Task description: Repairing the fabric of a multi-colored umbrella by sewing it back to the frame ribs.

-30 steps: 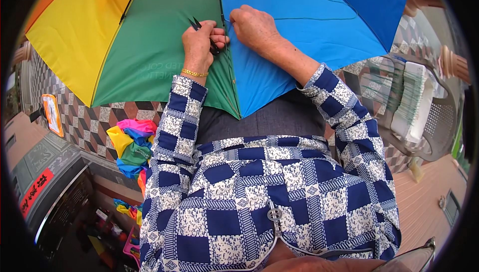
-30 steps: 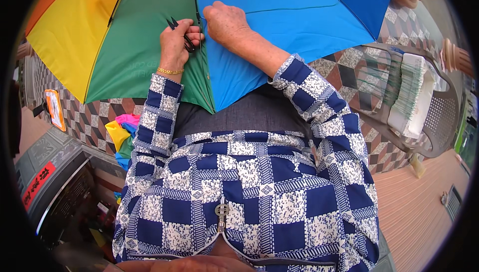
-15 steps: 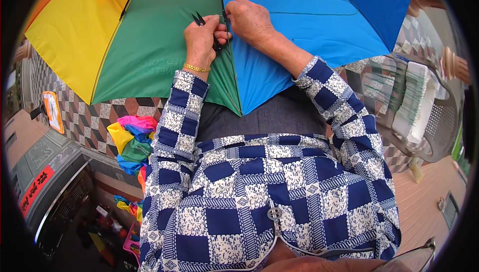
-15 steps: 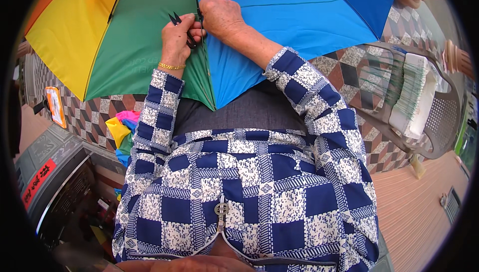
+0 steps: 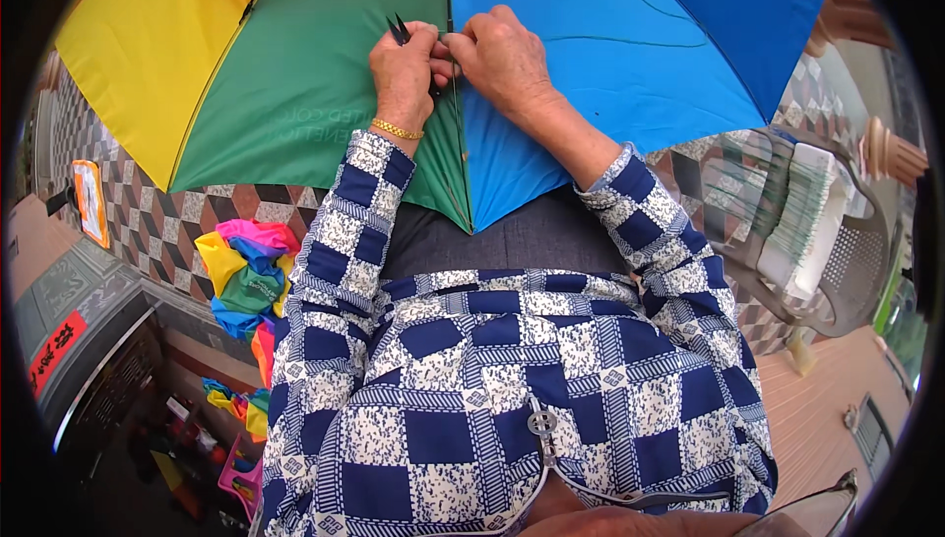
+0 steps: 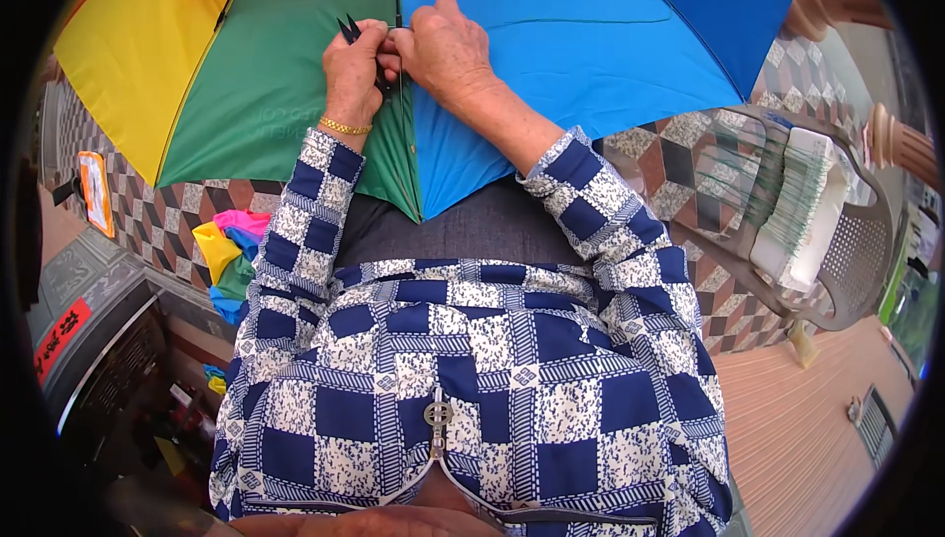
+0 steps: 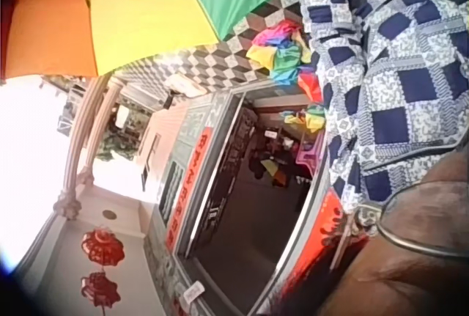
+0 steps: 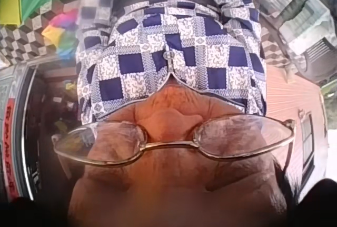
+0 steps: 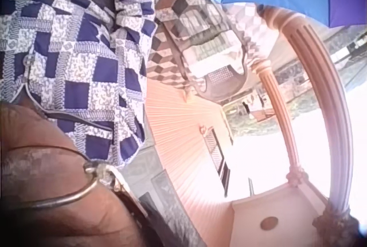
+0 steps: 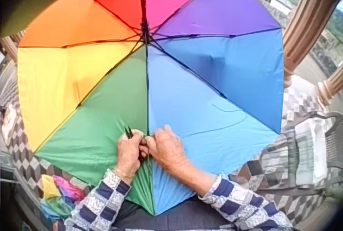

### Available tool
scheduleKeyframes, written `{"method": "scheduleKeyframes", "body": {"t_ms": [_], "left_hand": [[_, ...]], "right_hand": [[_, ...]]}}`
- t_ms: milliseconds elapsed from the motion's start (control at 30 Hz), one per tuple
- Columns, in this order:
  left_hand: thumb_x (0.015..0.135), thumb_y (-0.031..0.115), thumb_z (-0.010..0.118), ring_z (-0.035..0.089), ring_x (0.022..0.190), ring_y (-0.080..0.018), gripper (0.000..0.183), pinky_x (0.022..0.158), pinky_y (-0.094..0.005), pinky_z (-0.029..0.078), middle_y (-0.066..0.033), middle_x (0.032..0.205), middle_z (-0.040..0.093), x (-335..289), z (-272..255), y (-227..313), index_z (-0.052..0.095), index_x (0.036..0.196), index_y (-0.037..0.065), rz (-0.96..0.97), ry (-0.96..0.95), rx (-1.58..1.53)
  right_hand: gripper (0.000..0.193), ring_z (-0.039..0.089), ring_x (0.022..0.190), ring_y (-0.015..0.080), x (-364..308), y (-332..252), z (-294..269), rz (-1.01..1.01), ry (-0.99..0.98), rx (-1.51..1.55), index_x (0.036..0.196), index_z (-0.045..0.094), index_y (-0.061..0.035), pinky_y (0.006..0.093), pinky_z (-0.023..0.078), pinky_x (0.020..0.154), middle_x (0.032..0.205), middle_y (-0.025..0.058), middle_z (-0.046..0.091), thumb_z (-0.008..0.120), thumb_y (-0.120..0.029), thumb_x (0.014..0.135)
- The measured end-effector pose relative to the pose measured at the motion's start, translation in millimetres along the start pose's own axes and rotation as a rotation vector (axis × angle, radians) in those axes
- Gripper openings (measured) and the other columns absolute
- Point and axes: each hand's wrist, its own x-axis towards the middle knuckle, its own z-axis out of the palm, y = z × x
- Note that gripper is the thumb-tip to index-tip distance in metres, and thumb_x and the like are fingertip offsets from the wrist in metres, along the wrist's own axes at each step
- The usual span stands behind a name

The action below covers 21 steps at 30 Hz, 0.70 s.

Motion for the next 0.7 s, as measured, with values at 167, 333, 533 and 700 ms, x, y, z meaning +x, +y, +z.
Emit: {"method": "scheduleKeyframes", "body": {"t_ms": [167,333,533,700], "left_hand": [[0.085,0.009,0.055,0.052,0.042,-0.0123,0.007,0.035,-0.0232,0.038,-0.0061,0.063,0.057,1.8,-0.5,-7.0,0.054,0.084,0.002,0.079,0.067,-0.072],[0.086,0.01,0.054,0.054,0.042,-0.0132,0.008,0.036,-0.0238,0.039,-0.0075,0.068,0.058,1.5,-2.3,-11.2,0.052,0.083,0.002,0.124,0.088,-0.205],[0.087,0.013,0.052,0.056,0.047,-0.0139,0.01,0.039,-0.0249,0.043,-0.0082,0.074,0.061,2.5,-6.7,-15.4,0.051,0.084,0.003,0.113,0.077,-0.31],[0.088,0.013,0.053,0.057,0.048,-0.0138,0.011,0.04,-0.0245,0.044,-0.0082,0.074,0.061,2.5,-6.9,-17.5,0.052,0.084,0.003,0.121,0.061,-0.283]], "right_hand": [[0.022,0.058,0.078,0.0326,12.3,-10.3,6.5,0.194,-0.164,0.134,0.07,0.063,0.0006,0.0438,0.048,0.067,0.078,0.0179,0.06,0.058,-0.02,0.074],[0.02,0.057,0.078,0.0318,11.3,-0.5,19.1,0.036,-0.017,0.18,0.067,0.062,0.0013,0.0417,0.048,0.068,0.078,0.0169,0.06,0.057,-0.017,0.073],[0.017,0.057,0.075,0.0299,11.9,7.7,22.3,-0.004,-0.026,0.392,0.068,0.062,0.0006,0.0389,0.047,0.068,0.077,0.0141,0.06,0.059,-0.016,0.072],[0.015,0.057,0.074,0.0263,12.4,12.9,23.8,-0.067,-0.038,0.461,0.068,0.061,0.0004,0.036,0.047,0.067,0.075,0.012,0.059,0.06,-0.014,0.072]]}}
